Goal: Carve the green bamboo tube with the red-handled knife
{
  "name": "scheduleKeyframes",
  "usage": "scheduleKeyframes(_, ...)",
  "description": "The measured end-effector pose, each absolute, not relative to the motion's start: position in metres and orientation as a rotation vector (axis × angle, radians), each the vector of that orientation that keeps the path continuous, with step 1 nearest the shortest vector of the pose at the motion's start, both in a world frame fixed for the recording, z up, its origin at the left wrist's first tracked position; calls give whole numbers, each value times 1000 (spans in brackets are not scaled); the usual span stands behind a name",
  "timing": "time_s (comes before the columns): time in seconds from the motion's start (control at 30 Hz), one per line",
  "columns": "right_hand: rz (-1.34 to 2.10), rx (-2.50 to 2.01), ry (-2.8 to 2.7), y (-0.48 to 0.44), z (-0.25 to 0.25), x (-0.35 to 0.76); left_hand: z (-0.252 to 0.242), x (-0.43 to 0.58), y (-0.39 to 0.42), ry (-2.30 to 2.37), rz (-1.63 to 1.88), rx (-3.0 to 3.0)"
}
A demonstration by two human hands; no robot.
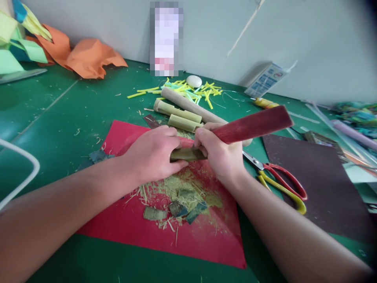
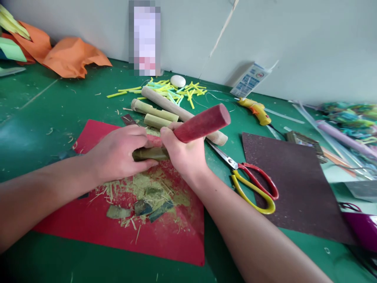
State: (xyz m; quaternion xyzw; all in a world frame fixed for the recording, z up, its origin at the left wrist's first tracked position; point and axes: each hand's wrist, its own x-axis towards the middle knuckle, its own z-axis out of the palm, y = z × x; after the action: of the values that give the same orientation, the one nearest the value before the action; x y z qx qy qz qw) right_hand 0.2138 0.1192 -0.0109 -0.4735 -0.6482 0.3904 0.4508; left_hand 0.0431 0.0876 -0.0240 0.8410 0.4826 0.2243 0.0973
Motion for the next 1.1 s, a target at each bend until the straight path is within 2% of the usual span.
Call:
scheduleKeyframes(0.57, 941, -1073, -1807, 113, -13, 217, -23, 42, 88, 1374, 691, 2490)
scheduleKeyframes(0.77, 835, -1125, -1647, 113, -16, 214, -25, 42, 88, 1396, 708, 2503)
scheduleKeyframes(0.97, 967, -1132, -1642, 114, -15, 217, -25, 41, 88, 1375, 699, 2477)
scheduleKeyframes(1.1, 939, -1124, -1710, 113, -13, 218, -24, 42, 87, 1359, 699, 2463)
